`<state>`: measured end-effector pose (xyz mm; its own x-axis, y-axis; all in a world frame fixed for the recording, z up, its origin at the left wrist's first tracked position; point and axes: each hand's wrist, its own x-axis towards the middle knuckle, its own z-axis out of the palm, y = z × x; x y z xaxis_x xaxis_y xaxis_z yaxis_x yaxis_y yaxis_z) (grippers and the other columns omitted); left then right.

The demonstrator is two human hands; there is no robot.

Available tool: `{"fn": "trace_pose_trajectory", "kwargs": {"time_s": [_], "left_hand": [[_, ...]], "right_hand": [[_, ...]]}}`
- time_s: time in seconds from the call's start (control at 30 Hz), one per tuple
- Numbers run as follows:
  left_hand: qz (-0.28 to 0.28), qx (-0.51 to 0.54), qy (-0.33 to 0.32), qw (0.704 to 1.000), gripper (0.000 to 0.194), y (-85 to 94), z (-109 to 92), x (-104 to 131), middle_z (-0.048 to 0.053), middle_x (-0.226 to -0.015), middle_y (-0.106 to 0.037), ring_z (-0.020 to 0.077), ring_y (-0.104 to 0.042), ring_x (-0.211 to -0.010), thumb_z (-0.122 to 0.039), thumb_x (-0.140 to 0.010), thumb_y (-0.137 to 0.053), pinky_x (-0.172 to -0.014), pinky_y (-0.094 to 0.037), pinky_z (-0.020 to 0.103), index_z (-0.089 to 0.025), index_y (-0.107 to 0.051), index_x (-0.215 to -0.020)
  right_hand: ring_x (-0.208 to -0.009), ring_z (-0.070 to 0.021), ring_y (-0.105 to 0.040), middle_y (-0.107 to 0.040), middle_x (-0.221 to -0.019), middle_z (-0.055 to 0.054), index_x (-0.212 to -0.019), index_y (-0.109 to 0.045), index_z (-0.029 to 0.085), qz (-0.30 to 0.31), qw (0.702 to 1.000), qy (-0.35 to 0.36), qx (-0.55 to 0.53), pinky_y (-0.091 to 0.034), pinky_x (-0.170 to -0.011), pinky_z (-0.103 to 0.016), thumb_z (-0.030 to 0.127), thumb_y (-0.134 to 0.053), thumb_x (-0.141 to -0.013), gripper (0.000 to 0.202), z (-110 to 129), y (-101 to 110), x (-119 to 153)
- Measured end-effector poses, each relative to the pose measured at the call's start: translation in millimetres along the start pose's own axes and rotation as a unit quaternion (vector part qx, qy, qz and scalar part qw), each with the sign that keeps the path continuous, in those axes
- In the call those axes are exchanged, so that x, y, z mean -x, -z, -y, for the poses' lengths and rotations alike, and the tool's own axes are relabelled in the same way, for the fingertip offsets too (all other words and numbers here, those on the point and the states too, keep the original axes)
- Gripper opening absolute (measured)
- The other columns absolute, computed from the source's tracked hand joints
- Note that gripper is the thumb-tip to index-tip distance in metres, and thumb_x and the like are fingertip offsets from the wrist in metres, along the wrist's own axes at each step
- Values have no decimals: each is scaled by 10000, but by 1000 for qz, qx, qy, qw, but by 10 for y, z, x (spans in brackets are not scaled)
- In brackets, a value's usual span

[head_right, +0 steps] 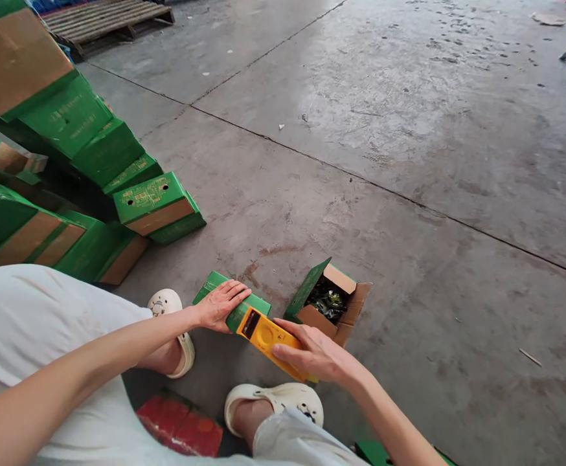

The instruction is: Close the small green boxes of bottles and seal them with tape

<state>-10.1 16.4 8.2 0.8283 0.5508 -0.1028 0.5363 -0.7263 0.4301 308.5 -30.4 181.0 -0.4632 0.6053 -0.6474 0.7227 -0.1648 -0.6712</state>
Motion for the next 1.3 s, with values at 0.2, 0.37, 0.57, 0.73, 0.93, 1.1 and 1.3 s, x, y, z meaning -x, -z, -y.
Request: {"fn": "trace_pose_trajectory", "kwargs": {"time_s": [0.2,0.37,0.57,0.73,0.93,1.1,1.3], "left_hand": [[6,-1,4,1000,1292,5,-26,19,214,-1650,-389,413,-314,-1545,-600,-696,-816,-1337,-123,536,-129,-154,-1701],[19,-18,7,1000,1400,0,-41,-7,217,-1736,-260,419,-256,-1597,-621,-663,-877,-1332,-106,559,-201,-68,-1726],[25,-41,7,999,1392,27,-50,27,219,-1792,-72,422,-109,-1652,-618,-636,-919,-1322,-88,588,-266,-125,-1725],[41,-73,47,995,1394,-119,-321,-104,257,-1782,-81,487,-59,-1640,-570,-641,-907,-1292,-23,676,-191,-111,-1721],[35,-57,25,997,1207,-243,-678,-381,280,-1682,-335,442,-256,-1584,-537,-785,-725,-1331,-39,578,-37,-107,-1693],[33,-55,-10,998,1207,-171,-577,-241,269,-1620,-402,458,-331,-1528,-540,-751,-768,-1325,-117,557,-57,-171,-1682],[46,-44,-35,997,1318,-246,-570,-59,234,-1656,-375,451,-309,-1549,-486,-713,-810,-1324,-104,564,-139,-15,-1705]], "right_hand": [[-1201,-385,-675,-735,-1357,-116,-1596,-551,218,-9,998,-55,-4,-533,-1016,-430,761,-570,-905,879,-93,20,227],[-1234,-397,-664,-735,-1361,-134,-1565,-589,210,-27,996,-61,51,-520,-1029,-444,744,-572,-890,861,-133,-12,69],[-1142,-383,-707,-783,-1242,-128,-1448,-699,222,-15,994,-71,79,-544,-940,-420,657,-587,-890,716,-72,-35,-64],[-1079,-357,-734,-792,-1219,-130,-1409,-721,203,-13,994,-69,83,-549,-896,-408,580,-598,-887,655,-69,-59,-147],[-1125,-369,-724,-782,-1261,-133,-1397,-729,202,-29,994,-67,86,-546,-945,-428,569,-609,-877,647,-118,-80,-120],[-1178,-370,-697,-760,-1320,-108,-1518,-641,221,-19,998,-39,33,-543,-1013,-424,699,-625,-878,799,-140,-49,58],[-1214,-384,-676,-736,-1367,-107,-1576,-580,247,2,999,-51,-11,-535,-1046,-428,781,-619,-869,887,-281,-85,556]]}}
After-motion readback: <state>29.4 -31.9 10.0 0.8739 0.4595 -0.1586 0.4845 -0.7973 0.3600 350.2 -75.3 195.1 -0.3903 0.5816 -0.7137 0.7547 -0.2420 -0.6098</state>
